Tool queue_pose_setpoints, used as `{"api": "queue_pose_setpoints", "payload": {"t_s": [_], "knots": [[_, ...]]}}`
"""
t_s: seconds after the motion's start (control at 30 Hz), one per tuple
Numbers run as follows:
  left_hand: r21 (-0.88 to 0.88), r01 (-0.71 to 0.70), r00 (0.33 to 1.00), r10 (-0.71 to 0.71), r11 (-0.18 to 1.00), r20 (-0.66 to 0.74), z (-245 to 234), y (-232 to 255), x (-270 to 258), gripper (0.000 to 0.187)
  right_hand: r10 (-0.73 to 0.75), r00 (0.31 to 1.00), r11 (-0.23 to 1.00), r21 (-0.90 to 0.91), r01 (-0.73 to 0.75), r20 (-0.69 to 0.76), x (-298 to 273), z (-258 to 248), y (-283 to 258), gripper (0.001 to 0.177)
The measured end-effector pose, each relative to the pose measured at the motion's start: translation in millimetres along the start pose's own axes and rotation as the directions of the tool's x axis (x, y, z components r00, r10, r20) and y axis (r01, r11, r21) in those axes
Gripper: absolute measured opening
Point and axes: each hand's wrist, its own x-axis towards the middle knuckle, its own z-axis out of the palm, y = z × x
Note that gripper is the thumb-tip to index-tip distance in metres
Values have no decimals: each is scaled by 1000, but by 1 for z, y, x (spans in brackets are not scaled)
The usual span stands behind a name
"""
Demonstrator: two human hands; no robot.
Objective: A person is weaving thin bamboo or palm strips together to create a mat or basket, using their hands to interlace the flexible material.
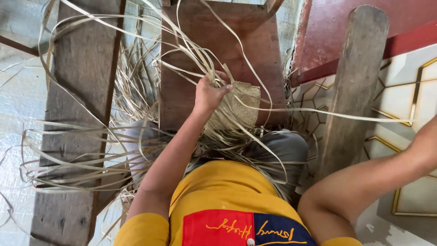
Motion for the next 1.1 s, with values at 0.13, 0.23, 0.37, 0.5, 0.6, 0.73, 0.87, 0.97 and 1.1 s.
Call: {"api": "queue_pose_setpoints", "payload": {"t_s": [0.13,0.23,0.37,0.5,0.6,0.73,0.87,0.97,1.1], "knots": [[-63,-28,998,31,998,46,5,1,-4,25,-543,831,770,-325,550,122,-18,20,-10,32],[-48,-61,997,64,997,48,3,2,-7,25,-513,706,841,123,526,487,-107,91,-71,69],[-281,-126,978,167,951,128,-2,5,-12,25,-229,211,843,86,531,950,-139,162,-60,55],[-639,-15,998,-29,769,-59,-12,-5,3,20,-94,122,893,29,449,988,-147,194,-28,33],[-831,-141,981,-35,538,-189,-52,-6,12,10,-153,99,915,103,389,983,-135,200,-14,24],[-832,-140,990,59,536,-128,-76,-7,-16,36,-38,139,999,40,-17,990,-144,178,-40,20],[-678,-41,992,109,734,58,-72,-35,-50,44,-79,-39,986,83,142,996,-135,191,-27,19],[-531,-66,968,183,845,169,-67,-25,-75,38,-109,-94,956,130,265,990,-131,198,-29,13],[-119,-564,784,576,817,233,-41,-76,-44,23,-88,-39,955,95,282,995,-130,194,-33,10]]}}
